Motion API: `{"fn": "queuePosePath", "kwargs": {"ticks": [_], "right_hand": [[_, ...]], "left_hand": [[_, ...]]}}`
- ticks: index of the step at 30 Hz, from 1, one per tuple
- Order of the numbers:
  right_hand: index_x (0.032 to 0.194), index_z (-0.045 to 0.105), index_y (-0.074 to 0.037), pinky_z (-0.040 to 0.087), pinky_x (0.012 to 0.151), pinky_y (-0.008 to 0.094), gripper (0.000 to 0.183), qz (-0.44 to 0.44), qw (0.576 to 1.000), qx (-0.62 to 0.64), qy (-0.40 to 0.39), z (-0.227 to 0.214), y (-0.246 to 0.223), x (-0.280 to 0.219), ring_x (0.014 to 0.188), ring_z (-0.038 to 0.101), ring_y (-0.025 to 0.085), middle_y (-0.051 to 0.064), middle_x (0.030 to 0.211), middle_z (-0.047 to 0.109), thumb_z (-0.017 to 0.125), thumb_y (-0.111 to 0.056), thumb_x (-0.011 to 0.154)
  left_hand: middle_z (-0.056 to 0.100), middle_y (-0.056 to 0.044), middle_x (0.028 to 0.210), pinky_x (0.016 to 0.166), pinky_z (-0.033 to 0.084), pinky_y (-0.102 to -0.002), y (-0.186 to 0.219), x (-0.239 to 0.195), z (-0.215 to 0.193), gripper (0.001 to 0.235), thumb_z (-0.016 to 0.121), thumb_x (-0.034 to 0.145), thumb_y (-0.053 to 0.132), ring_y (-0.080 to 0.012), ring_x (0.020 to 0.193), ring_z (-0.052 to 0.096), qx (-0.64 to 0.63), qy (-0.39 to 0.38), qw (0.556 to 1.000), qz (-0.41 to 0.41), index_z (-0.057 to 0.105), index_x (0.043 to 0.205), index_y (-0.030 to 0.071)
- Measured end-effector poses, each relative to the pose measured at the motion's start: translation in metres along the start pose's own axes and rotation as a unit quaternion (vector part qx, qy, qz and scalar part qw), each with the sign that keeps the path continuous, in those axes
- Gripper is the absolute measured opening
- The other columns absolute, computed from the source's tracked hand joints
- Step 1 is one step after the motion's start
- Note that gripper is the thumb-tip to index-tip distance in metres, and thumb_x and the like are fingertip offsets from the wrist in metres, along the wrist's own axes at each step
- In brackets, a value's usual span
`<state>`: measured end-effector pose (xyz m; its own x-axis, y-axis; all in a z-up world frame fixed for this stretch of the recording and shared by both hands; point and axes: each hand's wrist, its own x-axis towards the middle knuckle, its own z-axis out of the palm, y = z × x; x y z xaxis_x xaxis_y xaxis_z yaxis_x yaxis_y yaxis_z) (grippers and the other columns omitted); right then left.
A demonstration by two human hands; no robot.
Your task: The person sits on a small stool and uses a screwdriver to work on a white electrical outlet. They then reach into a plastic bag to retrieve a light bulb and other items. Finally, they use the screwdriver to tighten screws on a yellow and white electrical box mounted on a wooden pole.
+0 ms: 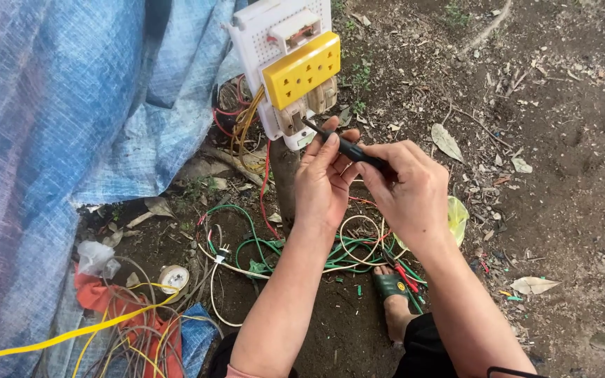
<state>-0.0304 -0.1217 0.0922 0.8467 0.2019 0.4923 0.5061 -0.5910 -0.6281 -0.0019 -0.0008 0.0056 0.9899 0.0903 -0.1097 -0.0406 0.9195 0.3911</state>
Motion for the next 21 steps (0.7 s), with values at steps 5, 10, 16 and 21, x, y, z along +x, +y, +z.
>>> {"fn": "queuePosePath", "kwargs": {"ticks": [5,10,16,21], "right_hand": [[0.103,0.077,0.002,0.062,0.061,0.038,0.016,-0.026,0.998,-0.008,0.059,-0.006,0.011,-0.002,0.08,0.072,0.03,0.018,0.094,0.072,0.08,0.007,0.089],[0.108,0.075,0.006,0.063,0.067,0.037,0.013,0.013,0.996,0.018,0.084,-0.02,0.015,-0.003,0.085,0.069,0.029,0.021,0.099,0.068,0.075,0.008,0.096],[0.115,0.075,0.005,0.062,0.069,0.037,0.022,0.008,0.995,0.028,0.093,-0.029,0.015,-0.008,0.086,0.068,0.027,0.02,0.101,0.066,0.079,0.008,0.093],[0.121,0.07,0.007,0.06,0.07,0.041,0.028,0.055,0.99,0.09,0.093,-0.014,0.023,-0.034,0.088,0.067,0.033,0.026,0.1,0.065,0.074,0.006,0.093]], "left_hand": [[0.073,-0.024,0.116,0.069,0.068,-0.033,0.012,-0.007,0.004,0.033,0.055,0.108,0.026,-0.0289,0.093,0.077,0.105,0.05,0.993,0.013,0.062,0.137,0.014],[0.067,0.001,0.09,0.062,0.052,-0.018,0.025,-0.007,0.013,0.015,0.058,0.105,0.015,-0.0076,0.067,0.063,0.253,0.183,0.913,0.262,0.065,0.119,0.017],[0.066,0.004,0.087,0.061,0.051,-0.016,0.057,-0.013,0.014,0.02,0.066,0.103,0.014,-0.0045,0.061,0.062,0.203,0.151,0.894,0.369,0.064,0.122,0.018],[0.04,0.002,0.056,0.044,0.034,-0.017,0.079,-0.044,0.002,0.019,0.056,0.109,0.014,-0.006,0.042,0.041,0.155,0.086,0.91,0.374,0.063,0.127,0.015]]}}
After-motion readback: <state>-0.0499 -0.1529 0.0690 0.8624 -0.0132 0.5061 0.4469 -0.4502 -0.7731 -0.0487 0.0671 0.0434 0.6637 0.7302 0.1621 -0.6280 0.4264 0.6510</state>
